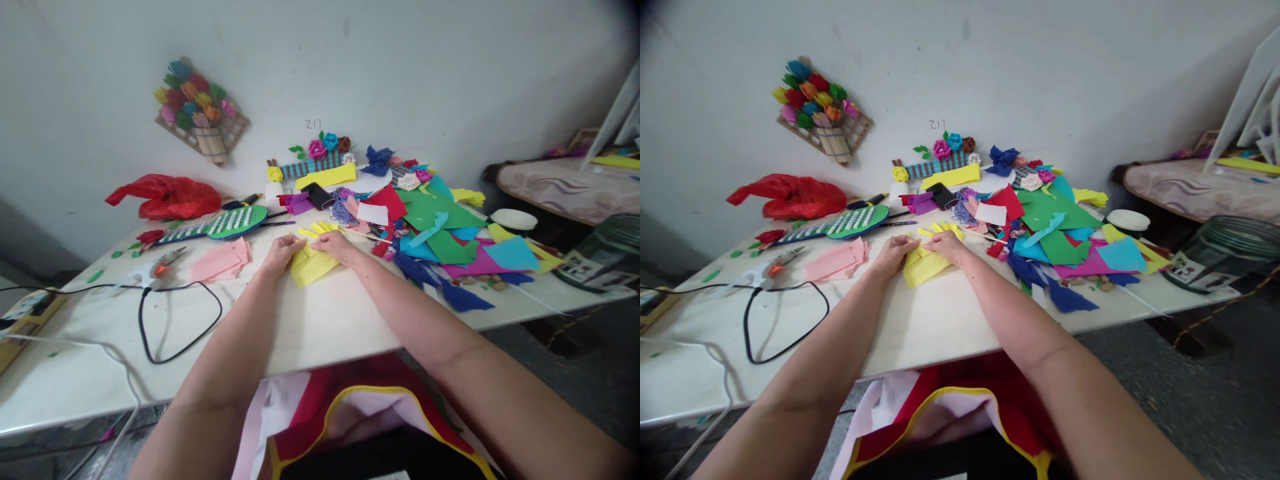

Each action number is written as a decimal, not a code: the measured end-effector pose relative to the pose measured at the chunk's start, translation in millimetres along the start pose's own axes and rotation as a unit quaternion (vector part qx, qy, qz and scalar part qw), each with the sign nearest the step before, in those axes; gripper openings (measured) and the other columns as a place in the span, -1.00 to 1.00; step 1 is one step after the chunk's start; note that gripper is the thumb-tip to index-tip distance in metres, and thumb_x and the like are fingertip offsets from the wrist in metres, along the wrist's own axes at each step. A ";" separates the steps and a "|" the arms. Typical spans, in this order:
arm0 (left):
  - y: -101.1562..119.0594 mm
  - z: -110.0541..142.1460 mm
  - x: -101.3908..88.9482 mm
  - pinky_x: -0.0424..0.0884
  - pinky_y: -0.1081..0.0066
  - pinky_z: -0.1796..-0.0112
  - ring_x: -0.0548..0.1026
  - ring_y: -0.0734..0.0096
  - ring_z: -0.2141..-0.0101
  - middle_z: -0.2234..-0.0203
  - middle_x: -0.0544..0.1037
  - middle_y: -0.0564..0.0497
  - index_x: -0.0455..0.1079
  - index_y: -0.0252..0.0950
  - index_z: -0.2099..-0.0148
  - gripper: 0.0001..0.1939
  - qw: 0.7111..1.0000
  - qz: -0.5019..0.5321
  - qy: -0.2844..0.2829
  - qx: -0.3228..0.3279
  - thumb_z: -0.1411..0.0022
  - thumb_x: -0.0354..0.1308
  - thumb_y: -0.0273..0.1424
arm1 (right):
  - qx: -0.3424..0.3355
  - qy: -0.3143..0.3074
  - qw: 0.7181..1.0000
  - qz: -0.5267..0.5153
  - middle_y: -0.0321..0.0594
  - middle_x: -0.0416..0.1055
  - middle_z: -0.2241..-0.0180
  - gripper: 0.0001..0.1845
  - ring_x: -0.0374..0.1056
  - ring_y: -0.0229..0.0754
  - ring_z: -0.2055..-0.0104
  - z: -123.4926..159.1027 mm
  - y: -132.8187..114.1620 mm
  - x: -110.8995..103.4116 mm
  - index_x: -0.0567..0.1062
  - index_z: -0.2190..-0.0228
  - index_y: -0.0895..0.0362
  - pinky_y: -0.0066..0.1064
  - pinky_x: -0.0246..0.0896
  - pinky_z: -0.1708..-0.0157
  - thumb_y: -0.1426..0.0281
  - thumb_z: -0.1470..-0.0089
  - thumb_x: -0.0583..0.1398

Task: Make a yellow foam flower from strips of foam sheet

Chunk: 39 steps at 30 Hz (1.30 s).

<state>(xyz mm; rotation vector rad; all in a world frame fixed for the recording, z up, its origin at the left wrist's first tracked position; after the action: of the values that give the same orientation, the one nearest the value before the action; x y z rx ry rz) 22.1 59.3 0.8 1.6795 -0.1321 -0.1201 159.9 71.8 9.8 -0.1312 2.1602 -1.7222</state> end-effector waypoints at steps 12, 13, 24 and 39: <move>-0.3 1.7 0.7 -0.09 0.54 0.69 0.08 0.66 0.75 0.77 0.18 0.17 0.22 -0.32 0.56 -0.63 0.999 -0.044 0.007 -0.015 0.10 0.21 -0.13 | 0.003 0.008 0.999 0.032 -0.41 0.11 0.69 -0.70 0.04 -0.37 0.59 -2.3 1.6 -2.2 0.36 0.65 0.20 -0.49 -0.07 0.53 0.20 0.29 0.21; 0.3 2.4 1.9 -0.09 0.54 0.69 0.09 0.66 0.75 0.77 0.18 0.17 0.22 -0.31 0.55 -0.63 0.999 -0.042 0.003 -0.018 0.09 0.20 -0.11 | 0.004 0.012 0.999 0.035 -0.41 0.12 0.69 -0.72 0.06 -0.36 0.59 -2.1 1.2 -2.4 0.38 0.64 0.21 -0.48 -0.06 0.52 0.22 0.29 0.21; 10.4 6.4 4.2 -0.10 0.54 0.67 0.06 0.68 0.74 0.78 0.18 0.18 0.21 -0.33 0.56 -0.63 0.995 -0.096 0.004 -0.003 0.16 0.26 -0.16 | -0.025 -0.014 0.999 0.032 -0.44 0.10 0.68 -0.75 0.00 -0.39 0.58 -5.1 1.2 0.2 0.33 0.64 0.19 -0.51 -0.11 0.53 0.24 0.26 0.16; 5.2 2.4 1.1 0.18 0.55 0.60 0.32 0.56 0.62 0.62 0.41 0.07 0.35 -0.35 0.42 -0.66 0.998 -0.053 -0.016 -0.026 0.20 0.29 -0.21 | 0.017 0.034 0.999 0.031 -0.42 0.17 0.70 -0.74 0.07 -0.39 0.62 -1.3 -1.2 -10.1 0.38 0.65 0.21 -0.51 -0.01 0.58 0.25 0.33 0.23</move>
<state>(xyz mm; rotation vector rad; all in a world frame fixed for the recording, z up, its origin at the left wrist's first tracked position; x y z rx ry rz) 22.7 56.2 5.7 1.6332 -0.0646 -0.2286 168.6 75.8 13.5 0.0040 2.1586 -1.7520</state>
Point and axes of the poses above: each hand's wrist, its own z-axis away from the middle knuckle, its own x-axis out of the palm, y = z × x, the point moved 6 cm from there along -z, towards the middle knuckle
